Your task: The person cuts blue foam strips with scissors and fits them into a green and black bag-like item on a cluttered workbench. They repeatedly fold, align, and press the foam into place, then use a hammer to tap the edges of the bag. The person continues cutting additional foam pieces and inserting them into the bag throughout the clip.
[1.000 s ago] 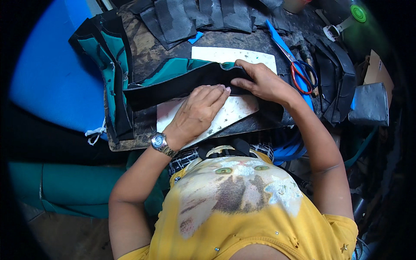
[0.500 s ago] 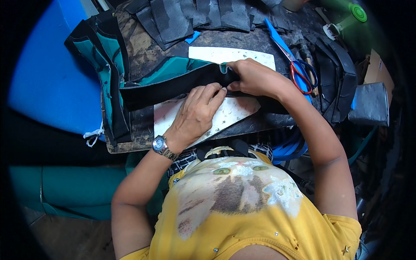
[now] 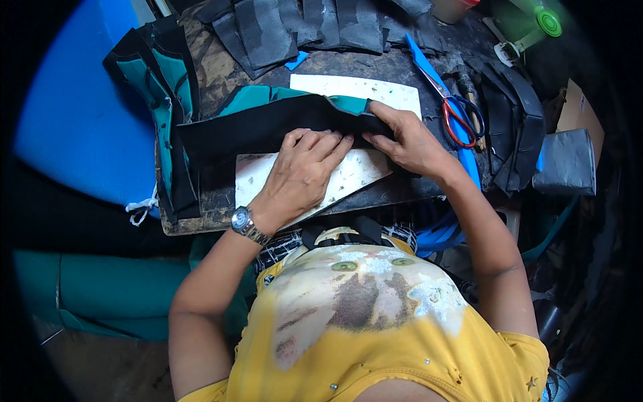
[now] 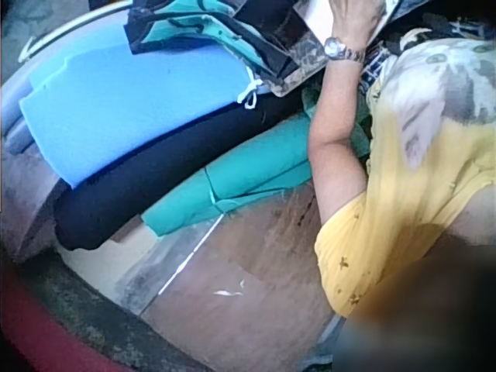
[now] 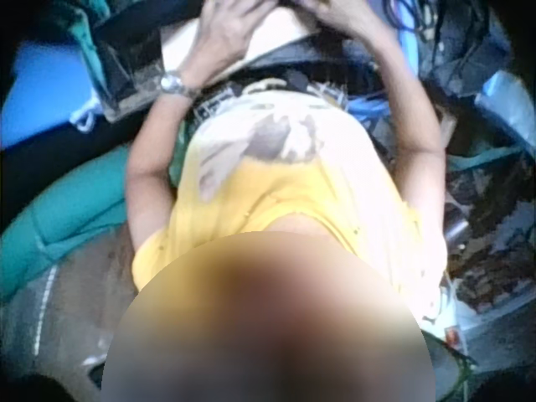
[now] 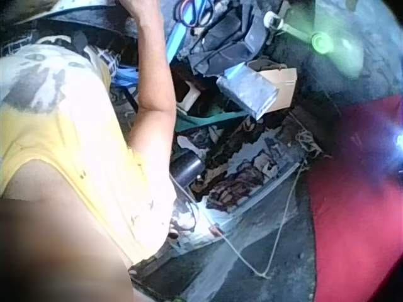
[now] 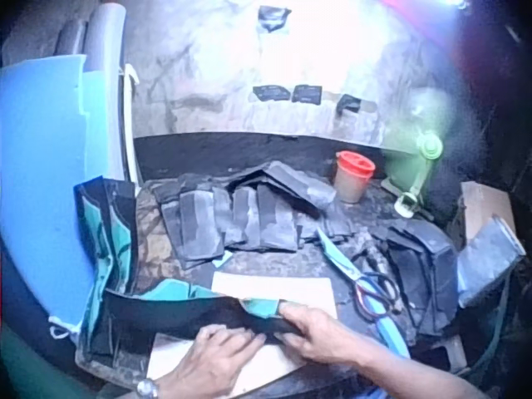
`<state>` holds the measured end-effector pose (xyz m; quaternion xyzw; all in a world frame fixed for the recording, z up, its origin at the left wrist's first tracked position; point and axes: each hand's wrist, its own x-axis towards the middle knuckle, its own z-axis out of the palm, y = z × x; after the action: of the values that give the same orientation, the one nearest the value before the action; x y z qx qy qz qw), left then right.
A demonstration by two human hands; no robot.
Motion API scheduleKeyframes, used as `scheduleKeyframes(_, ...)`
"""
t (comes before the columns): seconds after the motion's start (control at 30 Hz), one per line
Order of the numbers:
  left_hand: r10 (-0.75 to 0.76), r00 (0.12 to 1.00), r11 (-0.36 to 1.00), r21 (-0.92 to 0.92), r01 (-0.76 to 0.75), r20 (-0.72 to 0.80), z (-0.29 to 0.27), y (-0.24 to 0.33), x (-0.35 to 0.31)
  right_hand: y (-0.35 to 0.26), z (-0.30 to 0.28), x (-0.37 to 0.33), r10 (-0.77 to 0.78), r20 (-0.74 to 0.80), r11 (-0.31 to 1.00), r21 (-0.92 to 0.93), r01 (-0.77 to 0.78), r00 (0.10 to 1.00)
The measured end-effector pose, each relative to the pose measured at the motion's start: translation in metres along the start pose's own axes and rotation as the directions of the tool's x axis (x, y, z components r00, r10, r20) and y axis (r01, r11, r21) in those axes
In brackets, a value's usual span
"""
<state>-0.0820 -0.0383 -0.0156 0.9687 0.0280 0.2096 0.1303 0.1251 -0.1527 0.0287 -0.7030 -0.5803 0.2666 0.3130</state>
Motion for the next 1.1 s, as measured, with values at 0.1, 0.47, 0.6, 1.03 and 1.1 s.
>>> scheduleKeyframes(0.1,0.009,1.0,0.999,0.038,-0.01,0.022,-0.003,-0.001,0.0,0.002,0.006,0.0,0.045,0.017,0.999,0.007,-0.046,0.999)
scheduleKeyframes(0.47,-0.064,0.998,0.997,0.047,0.062,0.028,-0.003,0.007,0.004,0.001,0.001,0.016,0.026,0.066,0.993,-0.118,-0.018,0.998)
scheduleKeyframes(0.6,-0.067,0.998,0.995,0.069,0.066,0.006,-0.001,0.008,0.005,-0.013,-0.008,0.02,0.098,0.127,0.976,-0.205,-0.071,0.987)
scheduleKeyframes(1.03,-0.051,0.997,0.997,-0.068,0.047,-0.06,0.006,0.015,0.01,-0.004,-0.003,0.037,0.252,0.106,0.834,-0.529,-0.16,0.962)
scheduleKeyframes(1.1,-0.018,0.998,0.995,-0.099,0.012,-0.062,0.009,0.015,0.011,-0.005,-0.012,0.037,0.346,0.104,0.867,-0.415,-0.276,0.932)
